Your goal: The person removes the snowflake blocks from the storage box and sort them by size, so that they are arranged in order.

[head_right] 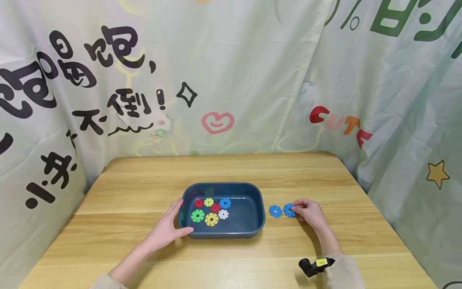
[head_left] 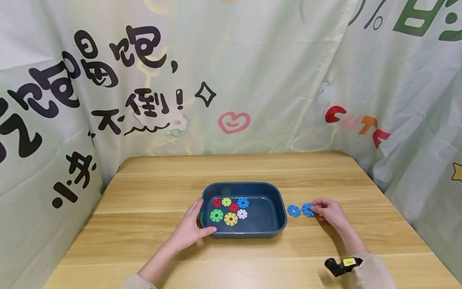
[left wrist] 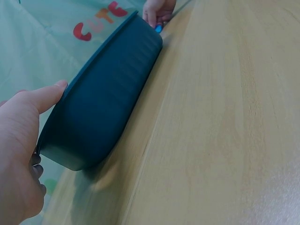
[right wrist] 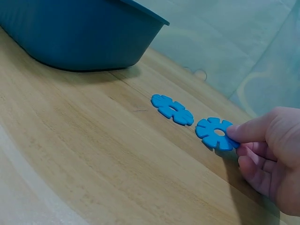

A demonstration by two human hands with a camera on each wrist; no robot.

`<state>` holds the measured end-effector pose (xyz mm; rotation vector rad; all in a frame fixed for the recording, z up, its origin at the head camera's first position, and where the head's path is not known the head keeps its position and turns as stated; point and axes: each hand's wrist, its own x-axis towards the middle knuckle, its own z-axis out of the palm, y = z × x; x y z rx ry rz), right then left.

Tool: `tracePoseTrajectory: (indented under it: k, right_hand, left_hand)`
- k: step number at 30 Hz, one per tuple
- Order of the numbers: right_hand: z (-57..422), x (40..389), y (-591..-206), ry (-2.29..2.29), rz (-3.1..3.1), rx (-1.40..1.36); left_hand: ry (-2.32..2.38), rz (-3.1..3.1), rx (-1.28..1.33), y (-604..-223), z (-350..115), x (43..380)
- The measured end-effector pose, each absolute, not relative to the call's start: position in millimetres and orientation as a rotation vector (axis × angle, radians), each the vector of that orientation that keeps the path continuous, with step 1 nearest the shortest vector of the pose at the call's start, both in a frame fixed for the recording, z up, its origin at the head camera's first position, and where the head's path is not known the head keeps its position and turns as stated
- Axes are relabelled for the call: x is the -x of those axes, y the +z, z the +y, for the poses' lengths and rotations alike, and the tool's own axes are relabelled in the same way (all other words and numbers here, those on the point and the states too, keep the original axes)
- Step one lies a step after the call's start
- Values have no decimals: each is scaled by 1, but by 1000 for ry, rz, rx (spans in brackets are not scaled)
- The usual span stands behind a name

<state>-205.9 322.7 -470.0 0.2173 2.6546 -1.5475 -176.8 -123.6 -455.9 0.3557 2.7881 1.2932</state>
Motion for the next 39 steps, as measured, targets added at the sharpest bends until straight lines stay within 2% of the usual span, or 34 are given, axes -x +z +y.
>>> tracePoseTrajectory:
  k: [39]
  right_hand:
    - [317, 202, -472, -1385, 2840, -182]
  left_hand:
    - [1299, 2782, -356, -456, -123, 177]
